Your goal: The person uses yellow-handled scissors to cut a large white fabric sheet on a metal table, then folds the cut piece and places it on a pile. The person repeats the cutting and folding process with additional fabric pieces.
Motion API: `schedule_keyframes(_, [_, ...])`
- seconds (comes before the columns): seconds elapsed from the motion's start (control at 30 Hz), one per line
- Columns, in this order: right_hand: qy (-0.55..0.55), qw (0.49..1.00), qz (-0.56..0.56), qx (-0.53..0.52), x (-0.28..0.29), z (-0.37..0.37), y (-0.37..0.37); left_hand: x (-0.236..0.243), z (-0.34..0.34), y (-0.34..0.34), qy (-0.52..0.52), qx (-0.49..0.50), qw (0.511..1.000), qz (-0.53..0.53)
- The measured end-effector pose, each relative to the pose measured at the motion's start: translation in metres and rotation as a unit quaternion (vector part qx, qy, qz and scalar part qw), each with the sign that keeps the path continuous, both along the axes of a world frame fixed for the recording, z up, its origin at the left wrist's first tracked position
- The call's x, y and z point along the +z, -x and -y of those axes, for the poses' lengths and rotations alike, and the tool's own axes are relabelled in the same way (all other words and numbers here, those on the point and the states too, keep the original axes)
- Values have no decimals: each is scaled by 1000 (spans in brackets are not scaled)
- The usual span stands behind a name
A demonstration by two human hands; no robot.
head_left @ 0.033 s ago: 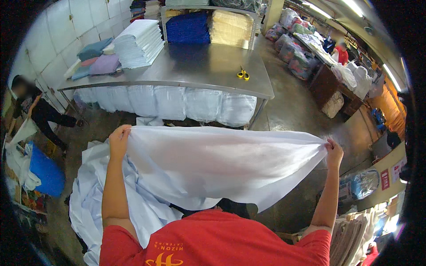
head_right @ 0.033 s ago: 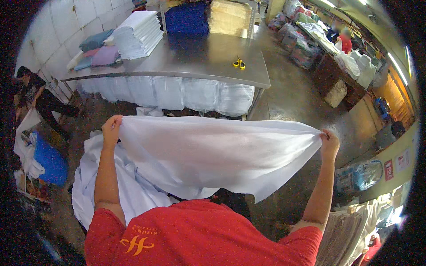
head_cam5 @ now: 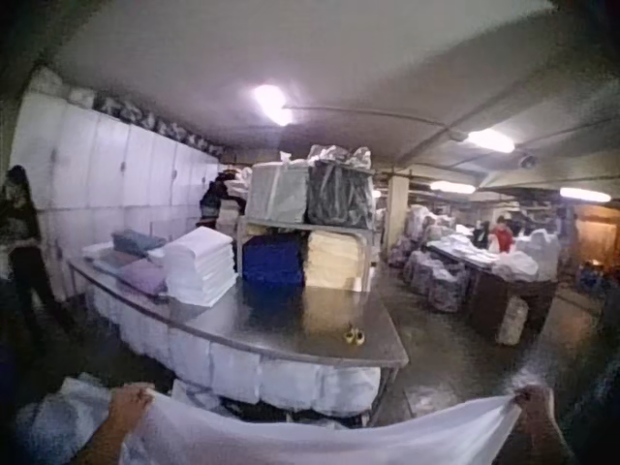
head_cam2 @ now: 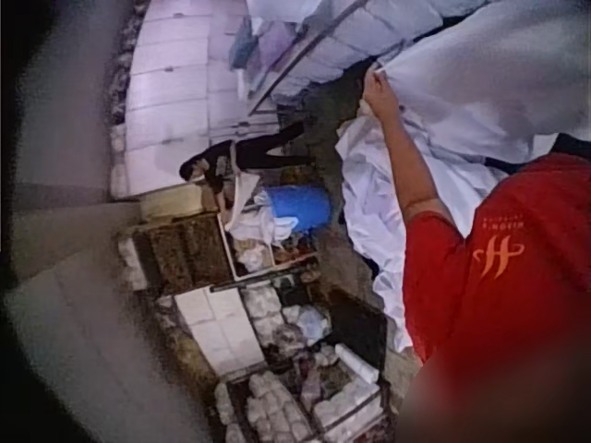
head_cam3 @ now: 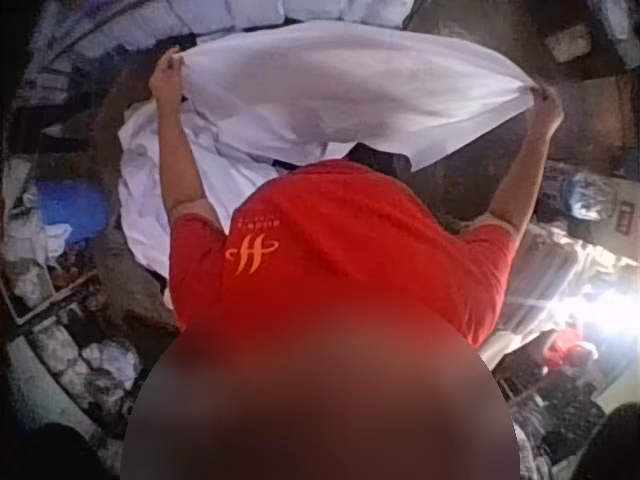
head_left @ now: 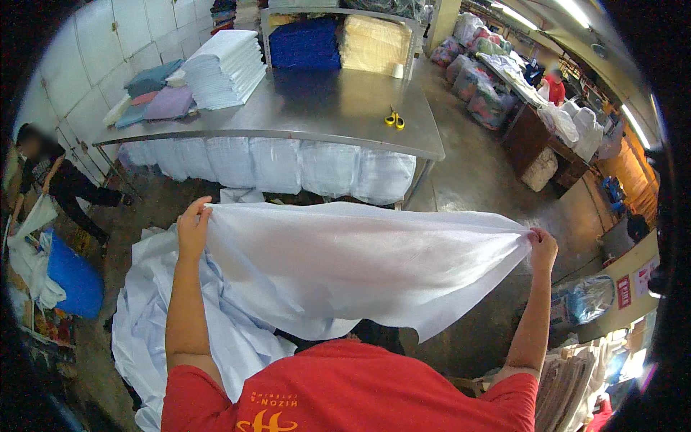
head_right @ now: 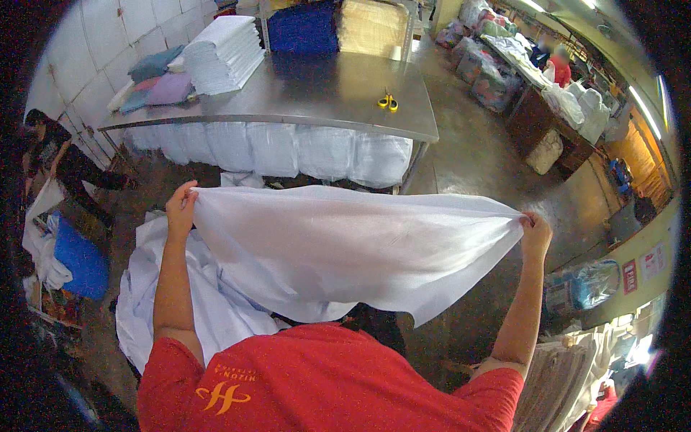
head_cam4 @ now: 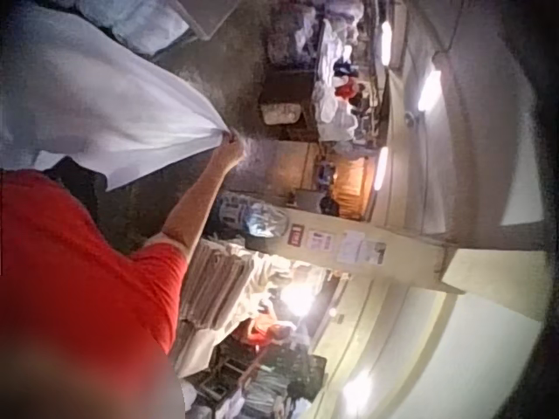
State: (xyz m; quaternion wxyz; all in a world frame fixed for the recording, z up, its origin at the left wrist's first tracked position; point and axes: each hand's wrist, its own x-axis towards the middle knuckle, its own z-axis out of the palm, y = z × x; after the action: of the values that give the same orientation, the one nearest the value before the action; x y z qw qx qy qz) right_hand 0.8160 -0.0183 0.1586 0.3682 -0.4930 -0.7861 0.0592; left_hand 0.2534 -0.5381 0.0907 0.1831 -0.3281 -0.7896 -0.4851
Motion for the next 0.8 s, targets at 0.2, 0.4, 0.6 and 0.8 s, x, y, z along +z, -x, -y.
schedule_keyframes(0.2, [-15,1000,1,-24,8,4,-15,-23,-8,-1,57,76,995,-19])
schedule_keyframes(0.4, [42,994,-96,-9,30,30,-26,-56,-12,7,99,68,990,68])
schedule_keyframes(0.6, [35,998,-56,18,79,136,-53,-149,11,13,-82,97,972,200])
schedule_keyframes(0.8, [-147,903,41,401,116,271,-85,-120,-4,14,-110,294,949,10])
